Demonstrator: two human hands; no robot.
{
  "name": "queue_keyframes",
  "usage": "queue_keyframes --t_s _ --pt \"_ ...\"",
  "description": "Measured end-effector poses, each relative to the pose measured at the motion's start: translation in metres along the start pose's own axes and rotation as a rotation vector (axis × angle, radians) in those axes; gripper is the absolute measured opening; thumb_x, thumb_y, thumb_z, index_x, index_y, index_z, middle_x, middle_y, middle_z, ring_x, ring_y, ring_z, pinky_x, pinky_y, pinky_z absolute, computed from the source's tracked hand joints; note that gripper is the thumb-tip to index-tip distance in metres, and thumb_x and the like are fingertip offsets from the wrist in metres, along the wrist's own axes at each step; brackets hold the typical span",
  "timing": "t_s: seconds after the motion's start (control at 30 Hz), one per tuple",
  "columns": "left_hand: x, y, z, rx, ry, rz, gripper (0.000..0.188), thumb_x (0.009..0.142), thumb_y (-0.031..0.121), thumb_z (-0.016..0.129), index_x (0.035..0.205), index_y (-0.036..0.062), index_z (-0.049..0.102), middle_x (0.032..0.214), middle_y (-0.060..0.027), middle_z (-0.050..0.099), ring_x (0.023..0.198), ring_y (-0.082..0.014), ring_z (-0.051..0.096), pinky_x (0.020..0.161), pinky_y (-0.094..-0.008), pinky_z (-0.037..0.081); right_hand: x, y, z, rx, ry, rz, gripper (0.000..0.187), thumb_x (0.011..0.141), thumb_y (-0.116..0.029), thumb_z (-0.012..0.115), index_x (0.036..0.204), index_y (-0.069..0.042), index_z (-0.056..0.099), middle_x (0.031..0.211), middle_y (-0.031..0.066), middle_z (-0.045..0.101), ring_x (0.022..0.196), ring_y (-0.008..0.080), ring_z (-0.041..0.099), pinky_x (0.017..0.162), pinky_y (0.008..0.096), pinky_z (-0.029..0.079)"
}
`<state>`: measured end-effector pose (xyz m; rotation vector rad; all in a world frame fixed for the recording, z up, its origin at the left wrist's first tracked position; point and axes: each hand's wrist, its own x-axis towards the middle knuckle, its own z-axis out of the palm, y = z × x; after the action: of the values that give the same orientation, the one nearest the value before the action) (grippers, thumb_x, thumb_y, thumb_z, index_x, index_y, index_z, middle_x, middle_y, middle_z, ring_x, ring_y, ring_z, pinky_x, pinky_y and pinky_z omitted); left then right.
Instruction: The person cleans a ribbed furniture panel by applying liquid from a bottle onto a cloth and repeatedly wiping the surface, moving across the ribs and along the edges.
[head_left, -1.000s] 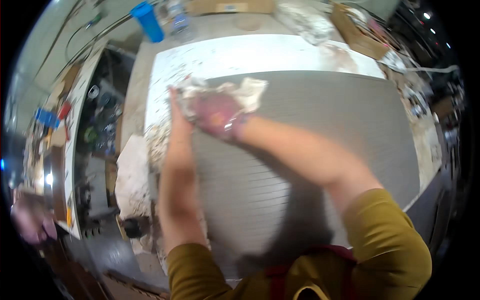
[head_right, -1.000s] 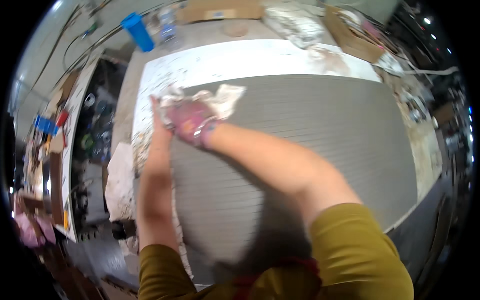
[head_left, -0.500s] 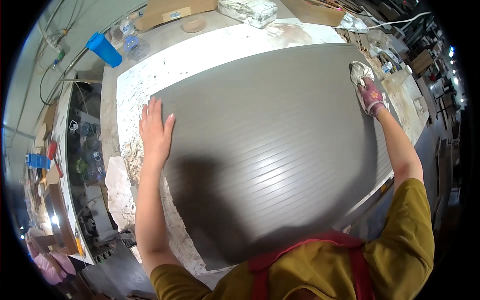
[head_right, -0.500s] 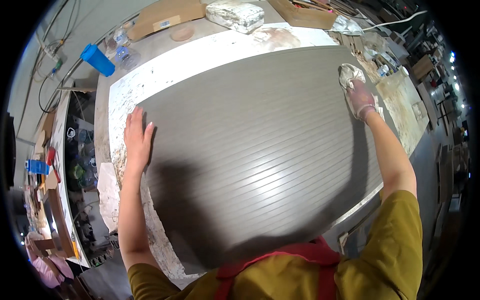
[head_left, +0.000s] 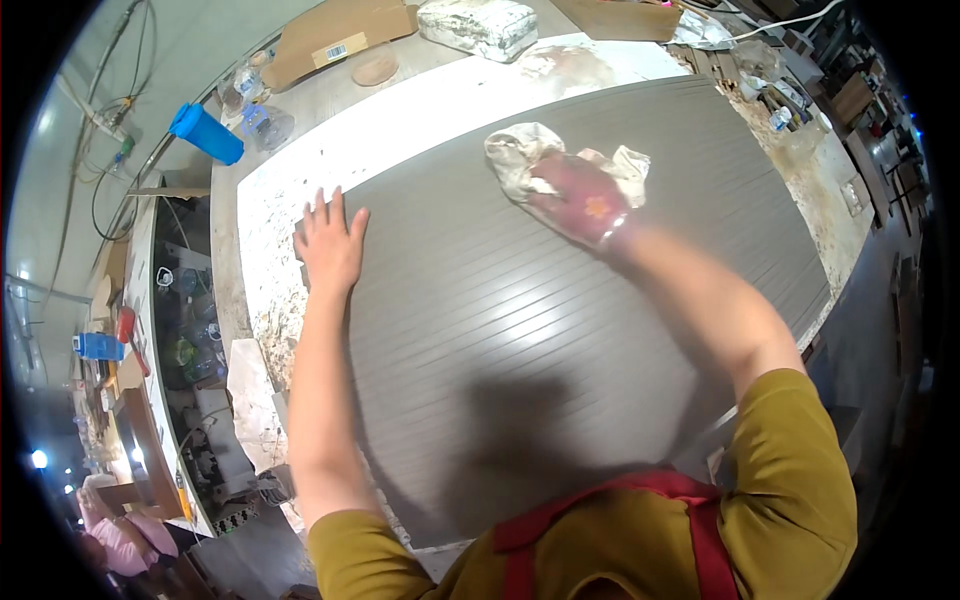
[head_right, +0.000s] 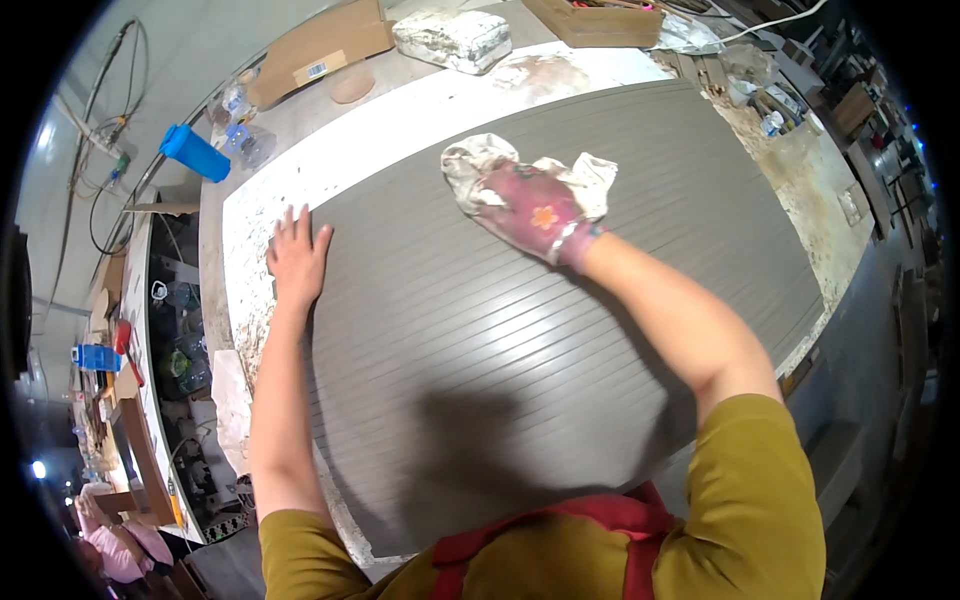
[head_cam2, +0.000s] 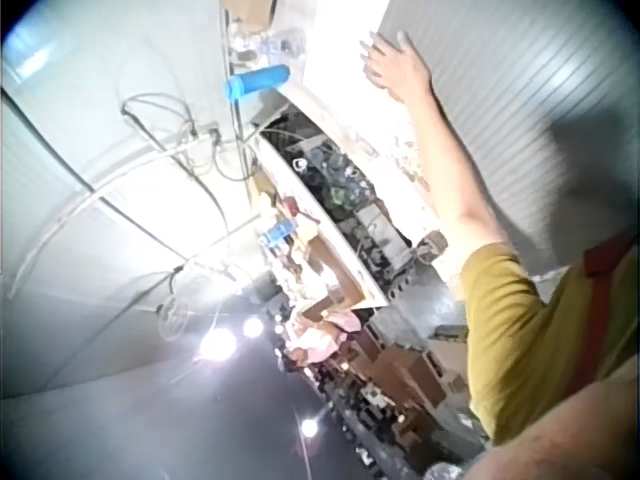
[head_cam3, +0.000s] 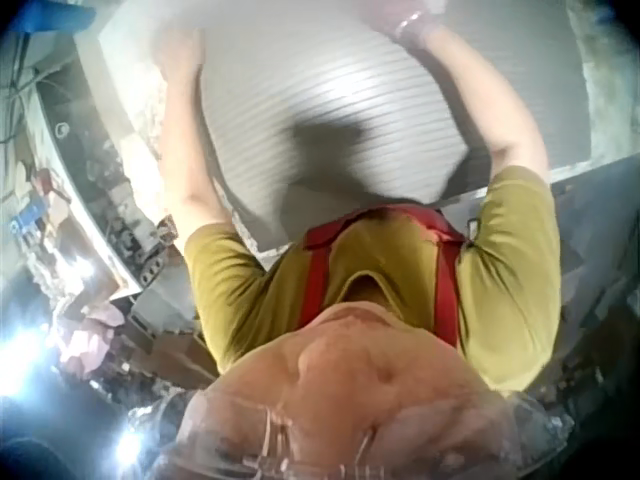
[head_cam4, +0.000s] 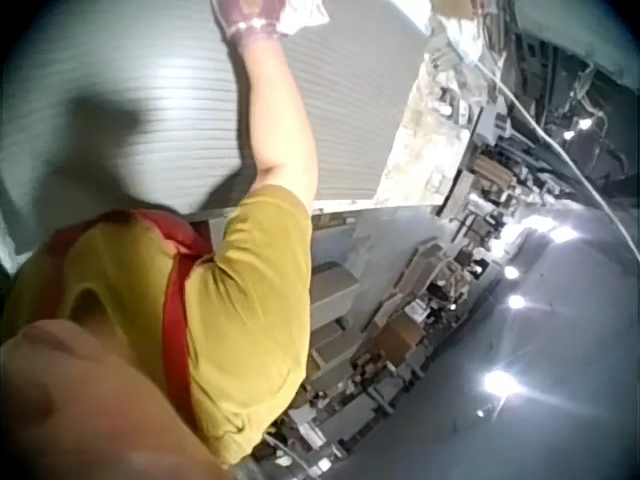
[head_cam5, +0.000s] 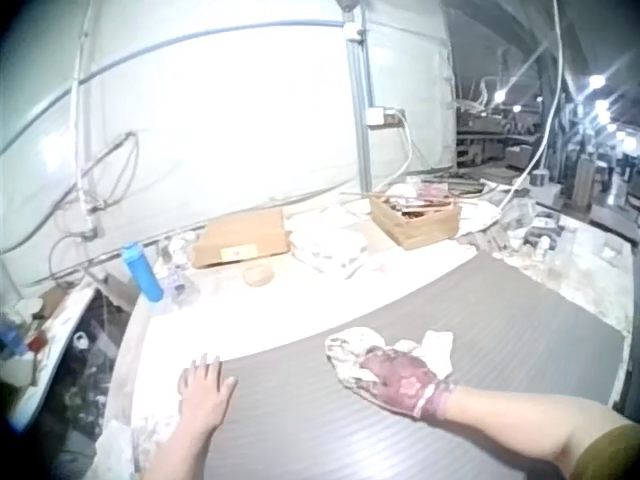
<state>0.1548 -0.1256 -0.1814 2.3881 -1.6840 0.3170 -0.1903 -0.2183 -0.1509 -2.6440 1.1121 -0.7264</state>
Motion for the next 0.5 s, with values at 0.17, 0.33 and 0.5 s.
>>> queue_keyframes --t_s 0.17,0.33,0.5 --pt "0.018 0.005 0.007 -0.037 -0.085 -0.003 0.058 0.094 0.052 0.038 0.139 0.016 0.039 0.141 -0.0118 0.039 0.133 -0.031 0.031 0.106 -0.0563 0.022 -0.022 0.113 -0.03 0.11 0.177 0.384 0.035 0.088 -0.031 0.056 0.115 -0.008 0.057 0.108 0.0192 0.062 0.098 0.0358 0.06 0.084 0.0409 0.048" --pt "0.016 0.002 0.013 -0.01 -0.084 -0.014 0.056 0.094 0.05 0.037 0.139 0.017 0.039 0.14 -0.0104 0.04 0.133 -0.0306 0.032 0.106 -0.0564 0.022 0.048 0.0 -0.001 0.122 -0.185 0.285 0.026 0.091 -0.026 0.049 0.105 -0.005 0.058 0.097 0.0147 0.065 0.086 0.0244 0.063 0.075 0.0356 0.05" --pt "0.018 -0.01 0.017 0.06 -0.055 0.029 0.051 0.095 0.045 0.038 0.138 0.0187 0.041 0.138 -0.0072 0.042 0.131 -0.0252 0.034 0.104 -0.0515 0.025 0.079 -0.115 0.077 -0.1 -0.159 -0.263 0.015 0.088 -0.015 0.048 0.089 -0.01 0.062 0.092 0.0093 0.065 0.089 0.0205 0.064 0.075 0.0308 0.047"
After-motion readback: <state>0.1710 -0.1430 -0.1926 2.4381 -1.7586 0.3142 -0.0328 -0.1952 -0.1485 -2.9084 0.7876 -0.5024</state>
